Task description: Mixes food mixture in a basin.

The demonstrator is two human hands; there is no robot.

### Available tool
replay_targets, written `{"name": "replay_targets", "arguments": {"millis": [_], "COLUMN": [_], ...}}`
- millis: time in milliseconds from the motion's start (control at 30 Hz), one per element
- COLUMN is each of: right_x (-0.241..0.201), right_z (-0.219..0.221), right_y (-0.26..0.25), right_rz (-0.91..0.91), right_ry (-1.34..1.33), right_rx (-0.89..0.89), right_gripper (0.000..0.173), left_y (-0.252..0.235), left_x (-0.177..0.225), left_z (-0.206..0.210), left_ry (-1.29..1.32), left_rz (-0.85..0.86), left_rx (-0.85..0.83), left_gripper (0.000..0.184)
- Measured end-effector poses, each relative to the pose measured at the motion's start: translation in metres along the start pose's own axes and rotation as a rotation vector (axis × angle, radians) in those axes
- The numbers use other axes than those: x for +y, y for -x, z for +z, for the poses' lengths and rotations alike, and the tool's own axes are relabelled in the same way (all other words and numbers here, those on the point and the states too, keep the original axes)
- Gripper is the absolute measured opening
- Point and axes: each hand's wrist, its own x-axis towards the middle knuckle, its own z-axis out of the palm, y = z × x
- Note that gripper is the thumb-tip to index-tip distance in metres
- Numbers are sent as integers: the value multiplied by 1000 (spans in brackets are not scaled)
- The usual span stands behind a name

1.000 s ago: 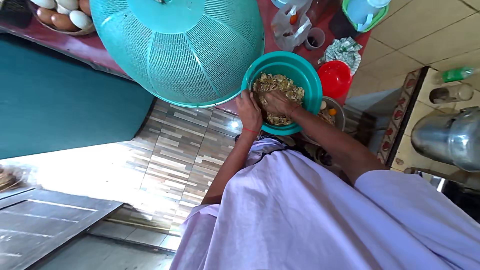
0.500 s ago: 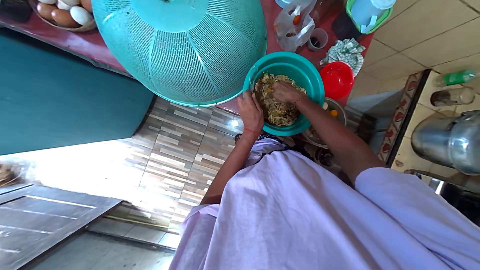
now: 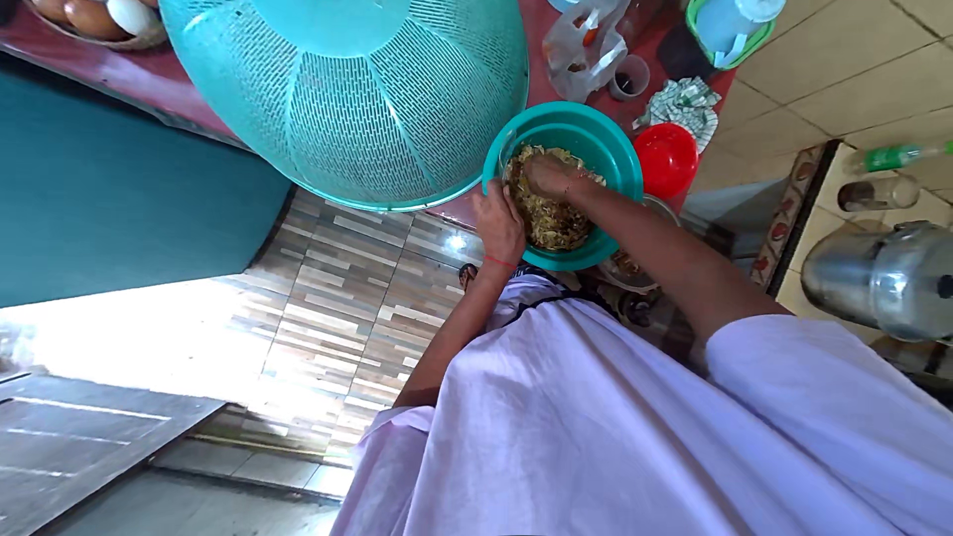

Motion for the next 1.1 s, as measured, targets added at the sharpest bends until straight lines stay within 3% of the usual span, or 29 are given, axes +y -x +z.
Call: {"name": "replay_targets", "arguments": {"millis": [567,767,1100], "right_x": [-3,-5,22], "right_z": [33,67,29], "right_y": [-5,-6,2], "right_rz": [36,9,40], "right_ry": [-44,-43,-129], "right_rx": [142,387,135], "right_gripper": [33,39,28], "left_y": [-1,-3,0], "left_x": [0,1,-1], "left_z": [-1,-3,-3], "left_ry": [20,20,31], "left_rz": [32,12,18], "left_rx": [-25,-66,-57], "left_gripper": [26,28,29]}}
